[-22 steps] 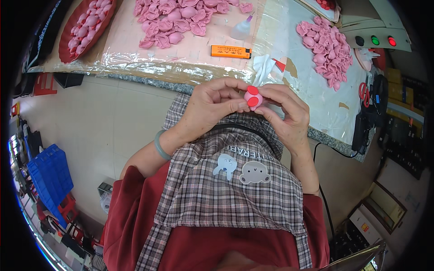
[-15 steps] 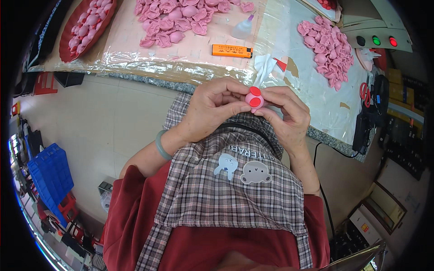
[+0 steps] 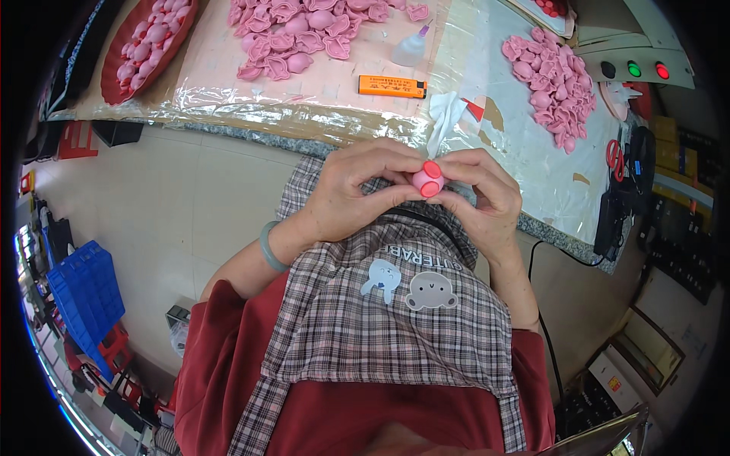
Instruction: The person is applying glue to pink plastic toy components and assembling them at a factory workbench.
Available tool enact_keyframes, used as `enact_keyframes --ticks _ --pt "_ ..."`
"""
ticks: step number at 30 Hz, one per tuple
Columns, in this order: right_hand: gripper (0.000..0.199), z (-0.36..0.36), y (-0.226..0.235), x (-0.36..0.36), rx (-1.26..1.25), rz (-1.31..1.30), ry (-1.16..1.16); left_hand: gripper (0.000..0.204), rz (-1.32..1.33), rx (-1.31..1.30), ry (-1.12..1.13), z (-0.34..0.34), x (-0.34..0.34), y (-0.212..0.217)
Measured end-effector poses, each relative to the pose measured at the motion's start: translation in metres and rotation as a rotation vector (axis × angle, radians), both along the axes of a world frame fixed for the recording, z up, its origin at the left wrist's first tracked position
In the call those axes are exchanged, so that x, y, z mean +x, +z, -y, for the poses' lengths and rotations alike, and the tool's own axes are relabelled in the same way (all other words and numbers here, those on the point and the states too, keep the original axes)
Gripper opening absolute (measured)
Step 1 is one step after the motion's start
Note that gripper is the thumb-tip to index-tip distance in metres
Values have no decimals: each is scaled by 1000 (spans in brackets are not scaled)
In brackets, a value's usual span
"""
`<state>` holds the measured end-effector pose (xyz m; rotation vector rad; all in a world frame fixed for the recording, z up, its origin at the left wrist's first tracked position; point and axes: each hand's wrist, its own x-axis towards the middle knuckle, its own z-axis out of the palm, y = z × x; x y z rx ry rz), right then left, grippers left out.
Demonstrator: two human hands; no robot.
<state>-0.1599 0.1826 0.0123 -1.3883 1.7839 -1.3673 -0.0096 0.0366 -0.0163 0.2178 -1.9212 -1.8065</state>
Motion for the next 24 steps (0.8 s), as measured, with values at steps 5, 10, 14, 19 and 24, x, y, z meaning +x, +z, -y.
enact_keyframes --ticks 5,10,14,19,24 --pt "33 1 12 7 0 -171 -48 28 -13 58 -11 -1 4 -1" --pt "35 -2 14 10 -58 -260 -37 29 -46 -129 -6 2 6 5" --pt "34 -4 11 12 -199 -396 -53 28 -133 -147 -17 1 3 8" --pt "33 -4 14 14 -216 -409 -37 30 -168 -205 -4 0 5 9" --pt "33 -4 16 12 -212 -443 1 30 -152 -213 -12 1 6 12"
